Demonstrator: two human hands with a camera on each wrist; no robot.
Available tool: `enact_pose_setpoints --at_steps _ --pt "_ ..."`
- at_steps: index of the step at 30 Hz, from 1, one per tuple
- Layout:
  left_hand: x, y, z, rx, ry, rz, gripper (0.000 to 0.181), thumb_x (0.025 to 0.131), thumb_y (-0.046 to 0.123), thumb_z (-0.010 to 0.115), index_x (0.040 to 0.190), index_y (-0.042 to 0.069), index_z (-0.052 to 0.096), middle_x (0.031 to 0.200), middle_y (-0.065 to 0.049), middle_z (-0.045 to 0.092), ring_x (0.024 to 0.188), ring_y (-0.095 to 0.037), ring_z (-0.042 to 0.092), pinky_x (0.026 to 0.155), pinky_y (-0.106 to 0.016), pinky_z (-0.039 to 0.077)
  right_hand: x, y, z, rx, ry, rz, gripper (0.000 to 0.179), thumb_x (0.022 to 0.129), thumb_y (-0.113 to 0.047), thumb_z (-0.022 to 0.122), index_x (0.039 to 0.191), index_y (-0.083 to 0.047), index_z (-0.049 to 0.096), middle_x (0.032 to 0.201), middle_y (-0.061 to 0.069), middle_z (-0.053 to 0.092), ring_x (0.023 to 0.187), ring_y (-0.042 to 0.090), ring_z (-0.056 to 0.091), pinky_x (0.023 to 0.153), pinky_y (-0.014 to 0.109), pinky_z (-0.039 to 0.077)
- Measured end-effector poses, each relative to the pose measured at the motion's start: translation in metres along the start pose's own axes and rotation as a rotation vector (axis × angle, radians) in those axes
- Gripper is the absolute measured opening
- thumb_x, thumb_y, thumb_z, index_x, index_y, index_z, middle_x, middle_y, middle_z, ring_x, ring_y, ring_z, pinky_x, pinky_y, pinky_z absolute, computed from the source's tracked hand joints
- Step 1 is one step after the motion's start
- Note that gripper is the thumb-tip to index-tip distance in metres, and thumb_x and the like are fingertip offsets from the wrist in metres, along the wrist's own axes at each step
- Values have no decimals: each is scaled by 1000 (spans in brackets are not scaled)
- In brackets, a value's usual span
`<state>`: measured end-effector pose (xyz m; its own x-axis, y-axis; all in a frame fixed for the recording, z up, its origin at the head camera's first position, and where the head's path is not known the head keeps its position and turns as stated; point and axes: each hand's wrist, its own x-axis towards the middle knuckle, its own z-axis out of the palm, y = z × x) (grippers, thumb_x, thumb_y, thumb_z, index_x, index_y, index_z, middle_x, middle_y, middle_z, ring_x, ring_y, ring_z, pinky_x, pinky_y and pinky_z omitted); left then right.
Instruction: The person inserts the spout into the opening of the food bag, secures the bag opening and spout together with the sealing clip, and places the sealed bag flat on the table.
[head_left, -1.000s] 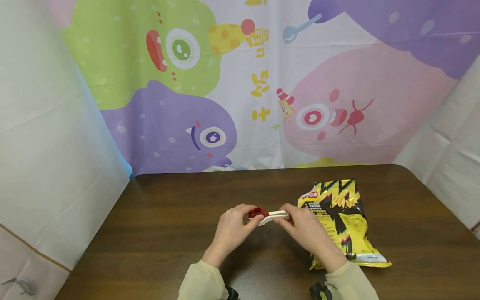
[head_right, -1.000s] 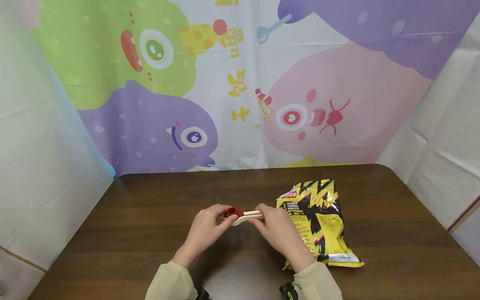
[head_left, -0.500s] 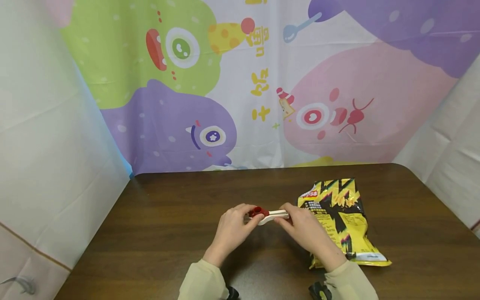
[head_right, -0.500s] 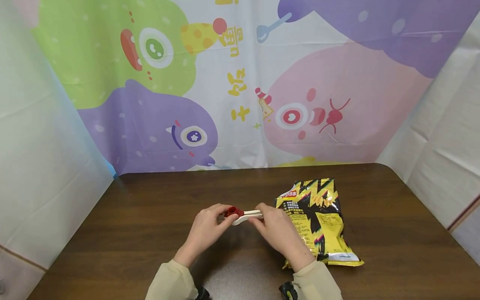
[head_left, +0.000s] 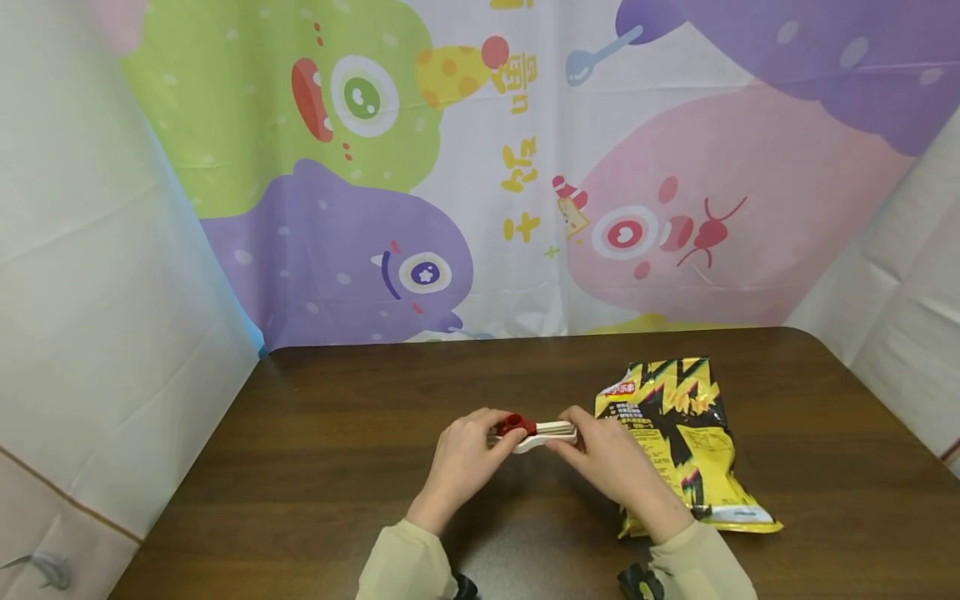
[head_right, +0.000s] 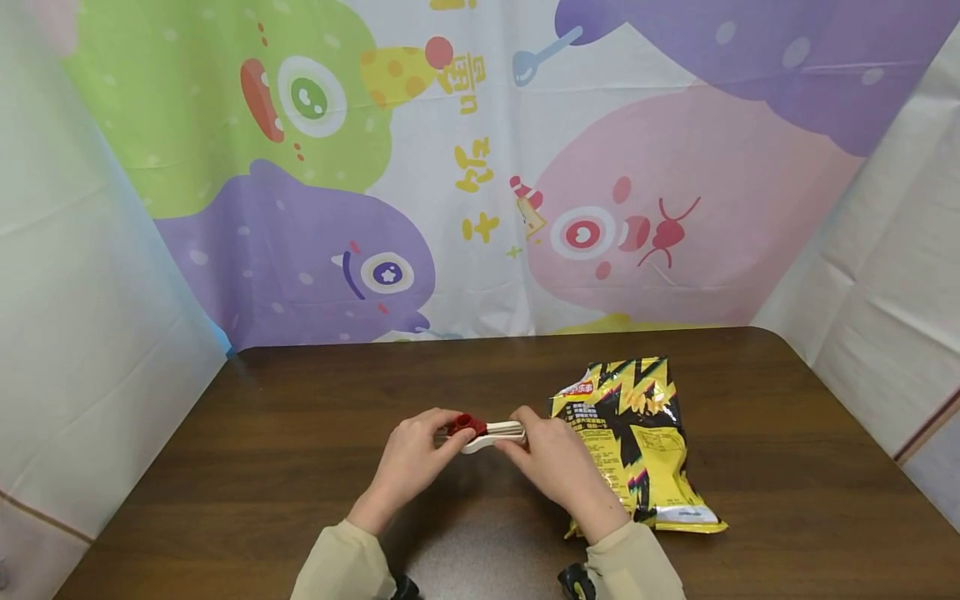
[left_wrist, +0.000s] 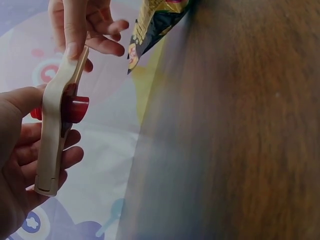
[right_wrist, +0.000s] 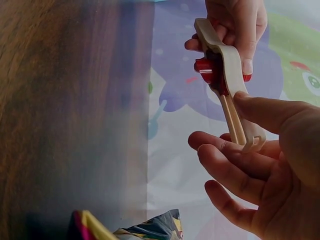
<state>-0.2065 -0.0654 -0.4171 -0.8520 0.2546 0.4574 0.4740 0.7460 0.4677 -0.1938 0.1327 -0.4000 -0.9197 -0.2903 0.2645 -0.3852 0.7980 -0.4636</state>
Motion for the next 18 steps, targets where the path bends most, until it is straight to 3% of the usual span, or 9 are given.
enact_pose_setpoints --at_steps 18 --pt "0 1 -1 -110 4 -13 26 85 35 62 99 13 66 85 5 61 76 -7 59 68 -24 50 0 0 0 8 -28 -8 26 85 -33 63 100 -12 57 62 -10 50 47 5 39 46 20 34"
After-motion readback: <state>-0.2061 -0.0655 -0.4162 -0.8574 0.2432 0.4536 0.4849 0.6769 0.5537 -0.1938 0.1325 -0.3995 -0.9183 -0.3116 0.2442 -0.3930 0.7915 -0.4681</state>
